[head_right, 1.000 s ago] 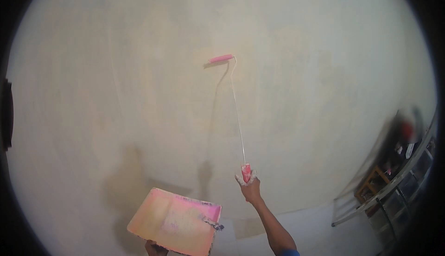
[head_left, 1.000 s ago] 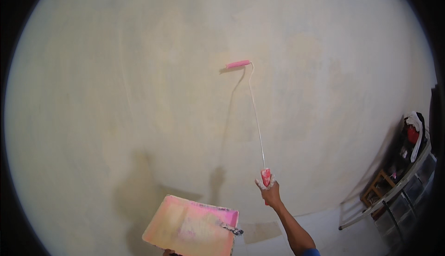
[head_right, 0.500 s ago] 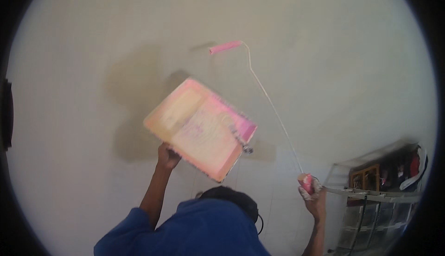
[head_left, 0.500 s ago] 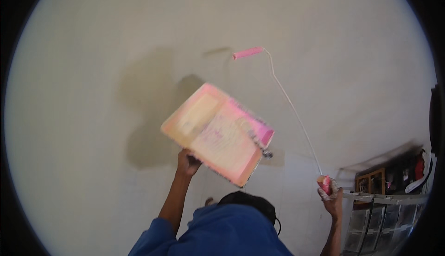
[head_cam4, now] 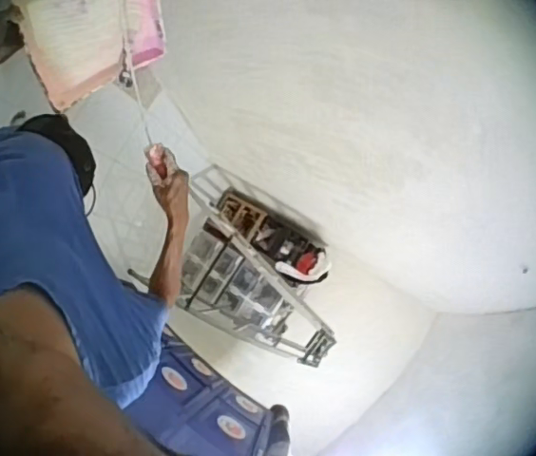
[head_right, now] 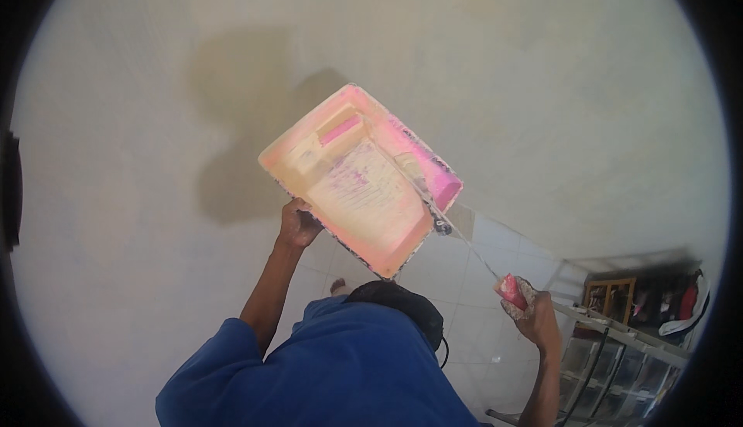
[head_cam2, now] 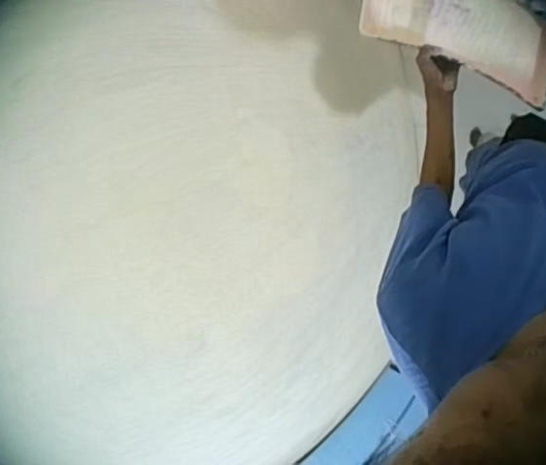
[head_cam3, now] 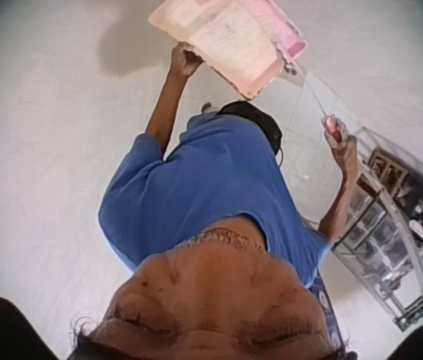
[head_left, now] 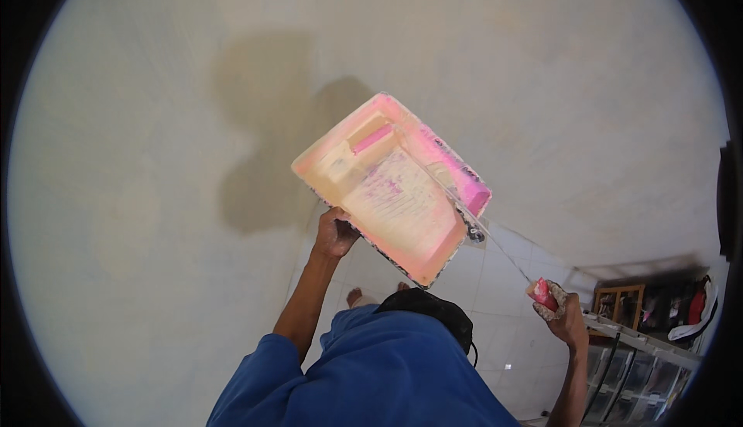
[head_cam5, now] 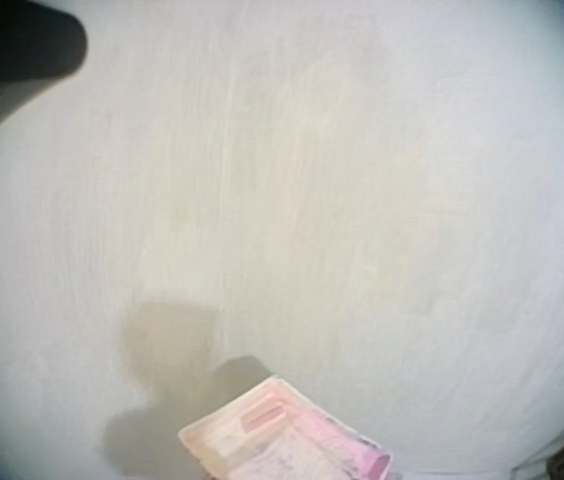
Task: The person paints a wall using a roller and a paint tray. The person dips the roller into the pink paint in the tray and applies it to the wall in vertical strokes.
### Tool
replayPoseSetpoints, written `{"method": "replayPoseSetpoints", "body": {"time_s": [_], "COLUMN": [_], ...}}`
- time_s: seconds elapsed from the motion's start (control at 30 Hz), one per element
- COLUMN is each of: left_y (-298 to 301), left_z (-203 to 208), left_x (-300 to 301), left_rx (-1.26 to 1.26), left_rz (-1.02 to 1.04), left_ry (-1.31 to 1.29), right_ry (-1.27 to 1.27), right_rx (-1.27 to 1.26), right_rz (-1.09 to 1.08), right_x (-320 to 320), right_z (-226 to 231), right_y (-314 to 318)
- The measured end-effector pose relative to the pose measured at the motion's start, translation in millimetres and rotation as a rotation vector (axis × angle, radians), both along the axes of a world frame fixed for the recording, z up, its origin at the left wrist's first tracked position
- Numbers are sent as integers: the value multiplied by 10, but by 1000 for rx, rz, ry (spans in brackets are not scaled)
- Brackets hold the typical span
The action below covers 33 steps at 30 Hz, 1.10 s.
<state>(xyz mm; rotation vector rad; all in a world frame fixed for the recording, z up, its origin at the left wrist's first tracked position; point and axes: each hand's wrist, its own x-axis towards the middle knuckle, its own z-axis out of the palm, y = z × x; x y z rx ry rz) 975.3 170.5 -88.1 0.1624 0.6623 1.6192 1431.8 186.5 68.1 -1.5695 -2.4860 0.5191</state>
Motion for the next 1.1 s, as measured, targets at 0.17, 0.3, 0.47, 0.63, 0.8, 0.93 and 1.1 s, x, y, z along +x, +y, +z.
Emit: {"method": "replayPoseSetpoints", "body": {"time_s": [0.17, 0.3, 0.47, 0.63, 0.8, 0.93, 1.1], "left_y": [20, 51, -10, 8, 33, 81, 86], "left_z": [-12, -137, -145, -235, -273, -345, -487], "left_x": [-13, -69, -24, -40, 11, 22, -85], "left_rx": [-7, -28, -53, -35, -2, -12, -39], "left_rz": [-3, -37, 22, 35, 61, 54, 37], "left_ry": [1, 51, 38, 9, 18, 12, -12], "right_ry": [-11, -26, -121, -73, -23, -82, -81], "right_rx": [-87, 37, -179, -102, -55, -124, -209], "right_rz": [50, 96, -64, -162, -281, -288, -145], "right_x": [-266, -99, 74, 807, 1190, 861, 44], "right_z": [155, -37, 256, 156, 19, 57, 99], "right_y": [212, 261, 126, -179, -406, -320, -52]}}
